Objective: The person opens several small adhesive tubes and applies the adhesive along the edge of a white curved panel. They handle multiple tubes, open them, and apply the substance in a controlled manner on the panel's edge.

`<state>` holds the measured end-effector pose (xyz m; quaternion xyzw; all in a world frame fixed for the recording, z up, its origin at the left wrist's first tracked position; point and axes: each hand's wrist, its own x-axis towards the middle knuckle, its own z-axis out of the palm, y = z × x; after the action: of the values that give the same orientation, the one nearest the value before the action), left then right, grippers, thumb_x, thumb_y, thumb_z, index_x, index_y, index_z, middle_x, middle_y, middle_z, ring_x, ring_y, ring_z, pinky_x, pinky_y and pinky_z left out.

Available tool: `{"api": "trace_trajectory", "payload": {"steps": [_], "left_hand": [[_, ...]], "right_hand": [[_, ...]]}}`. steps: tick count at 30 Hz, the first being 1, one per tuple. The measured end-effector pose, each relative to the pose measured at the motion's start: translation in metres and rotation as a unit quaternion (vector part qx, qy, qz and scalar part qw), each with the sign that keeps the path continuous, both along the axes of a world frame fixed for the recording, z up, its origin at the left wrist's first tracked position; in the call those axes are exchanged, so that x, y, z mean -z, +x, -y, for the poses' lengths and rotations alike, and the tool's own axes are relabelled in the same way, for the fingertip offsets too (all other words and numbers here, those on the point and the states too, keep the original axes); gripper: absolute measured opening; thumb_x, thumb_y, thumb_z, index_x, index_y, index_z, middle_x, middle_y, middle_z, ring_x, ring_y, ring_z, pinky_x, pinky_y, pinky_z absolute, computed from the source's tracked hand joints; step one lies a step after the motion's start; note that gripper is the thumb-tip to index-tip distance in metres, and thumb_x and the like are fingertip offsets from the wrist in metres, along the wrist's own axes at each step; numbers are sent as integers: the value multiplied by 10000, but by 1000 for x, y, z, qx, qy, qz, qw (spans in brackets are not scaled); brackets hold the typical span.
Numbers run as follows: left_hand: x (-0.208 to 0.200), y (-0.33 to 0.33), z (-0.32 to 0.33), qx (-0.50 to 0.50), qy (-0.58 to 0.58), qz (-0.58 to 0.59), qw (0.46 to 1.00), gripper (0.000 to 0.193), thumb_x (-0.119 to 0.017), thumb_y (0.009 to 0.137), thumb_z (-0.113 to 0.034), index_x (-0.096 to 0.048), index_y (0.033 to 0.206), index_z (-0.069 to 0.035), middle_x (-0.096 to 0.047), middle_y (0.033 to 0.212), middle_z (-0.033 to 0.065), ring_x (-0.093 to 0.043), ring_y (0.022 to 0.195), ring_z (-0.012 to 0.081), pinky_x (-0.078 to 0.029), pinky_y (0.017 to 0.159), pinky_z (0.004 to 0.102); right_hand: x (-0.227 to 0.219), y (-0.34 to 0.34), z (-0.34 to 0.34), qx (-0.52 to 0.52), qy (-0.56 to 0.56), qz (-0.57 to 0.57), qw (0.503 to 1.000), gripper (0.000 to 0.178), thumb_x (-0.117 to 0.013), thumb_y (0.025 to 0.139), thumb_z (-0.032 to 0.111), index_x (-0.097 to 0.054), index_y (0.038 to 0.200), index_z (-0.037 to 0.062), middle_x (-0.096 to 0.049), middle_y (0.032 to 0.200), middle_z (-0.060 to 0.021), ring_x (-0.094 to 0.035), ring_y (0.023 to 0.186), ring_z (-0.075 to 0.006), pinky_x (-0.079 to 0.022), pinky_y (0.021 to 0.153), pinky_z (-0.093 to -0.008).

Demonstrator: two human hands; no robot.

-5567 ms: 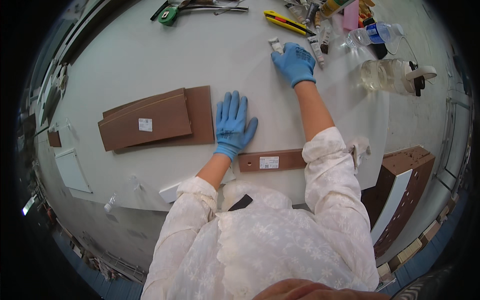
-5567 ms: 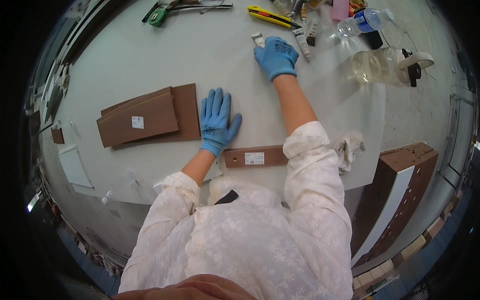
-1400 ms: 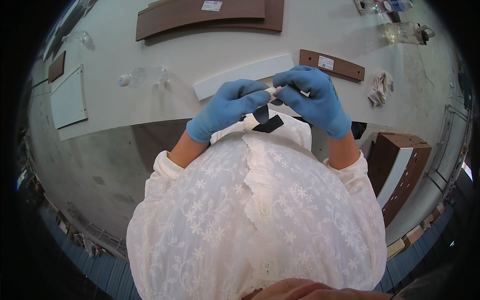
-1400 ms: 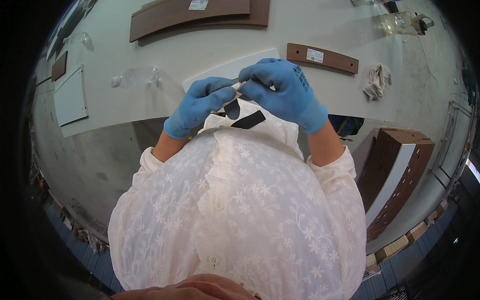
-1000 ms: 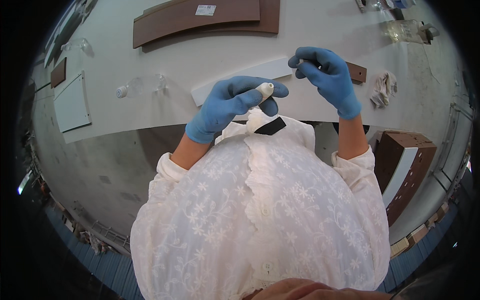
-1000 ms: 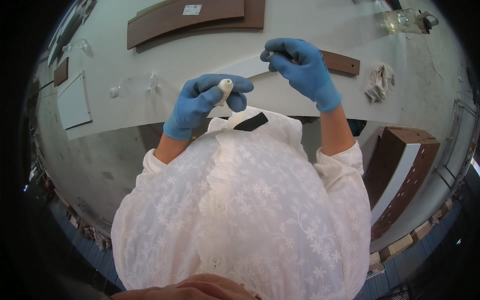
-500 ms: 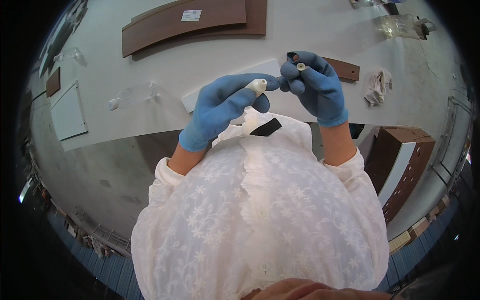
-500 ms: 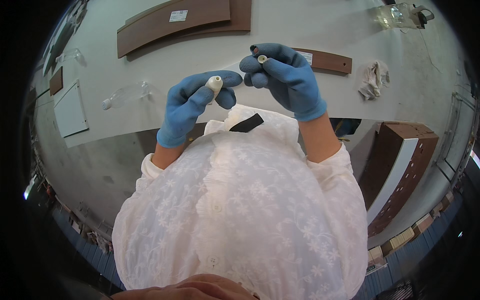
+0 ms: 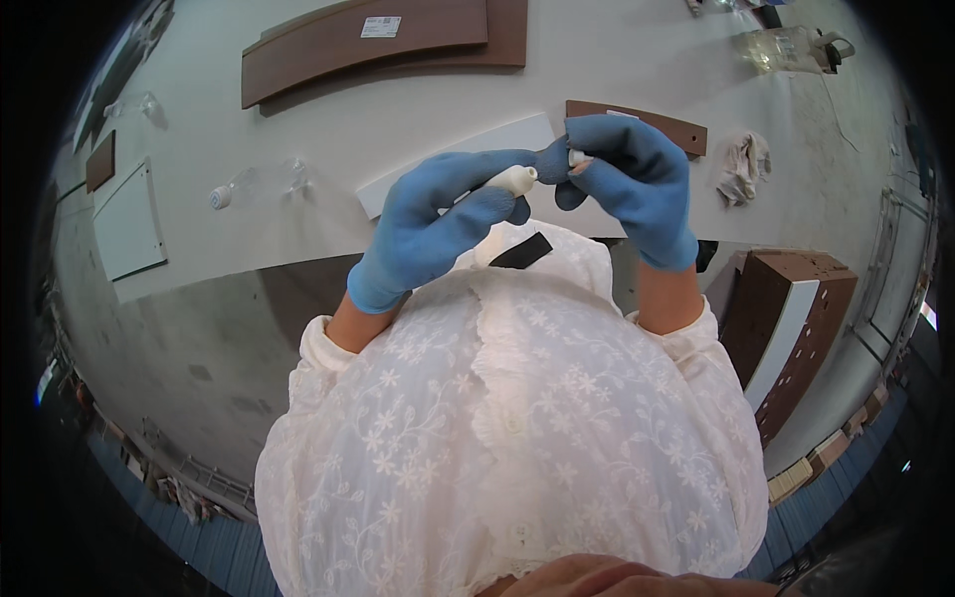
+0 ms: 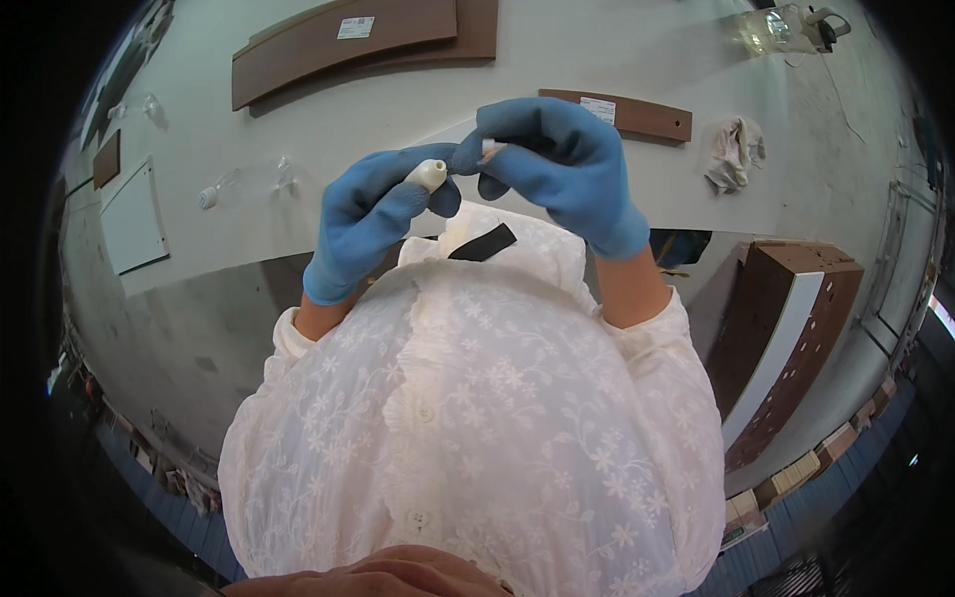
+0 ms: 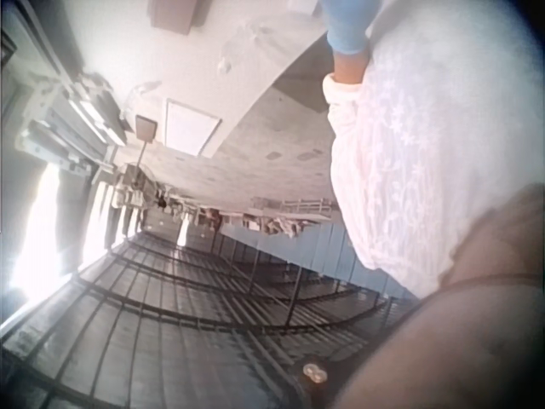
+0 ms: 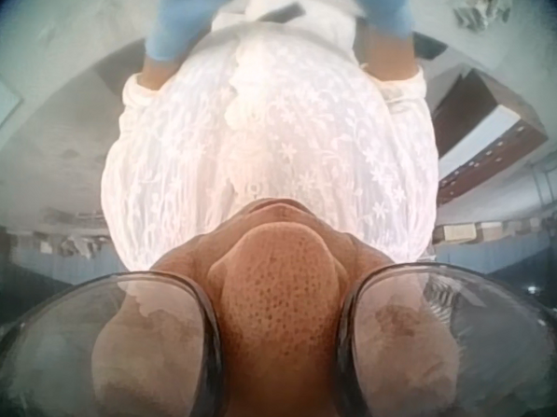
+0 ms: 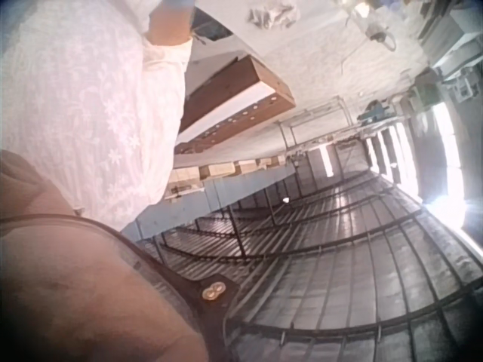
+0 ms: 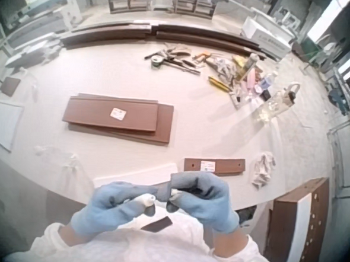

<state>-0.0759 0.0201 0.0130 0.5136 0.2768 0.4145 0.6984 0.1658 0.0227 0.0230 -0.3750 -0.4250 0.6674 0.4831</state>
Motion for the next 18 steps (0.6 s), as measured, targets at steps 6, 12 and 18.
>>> {"api": "trace_trajectory", "payload": {"steps": [6, 12, 18], "left_hand": [[-8, -8, 6, 1, 66, -104, 992, 277, -588, 1039, -36, -685, 1287, 41, -739, 1126, 132, -704, 919, 191, -567, 843, 326], [-12, -21, 10, 14, 114, -129, 985, 276, -594, 1038, -34, -688, 1289, 28, -739, 1150, 138, -711, 954, 203, -569, 867, 321], [-15, -33, 14, 6, 208, -204, 956, 323, -618, 1001, -31, -686, 1314, 12, -746, 1067, 116, -674, 934, 204, -534, 829, 331]], "right_hand": [[-17, -13, -6, -34, 286, 242, 926, 204, -757, 888, -34, -709, 1087, -26, -712, 911, -74, -649, 741, -129, -521, 659, -266], [-14, -25, 5, -37, 288, 246, 925, 212, -790, 872, 34, -744, 1079, 40, -693, 852, -51, -623, 708, -156, -500, 636, -278], [-16, -36, 9, -51, 292, 269, 916, 187, -783, 866, 68, -749, 1049, 47, -704, 791, -67, -646, 674, -203, -515, 615, -297]]}}
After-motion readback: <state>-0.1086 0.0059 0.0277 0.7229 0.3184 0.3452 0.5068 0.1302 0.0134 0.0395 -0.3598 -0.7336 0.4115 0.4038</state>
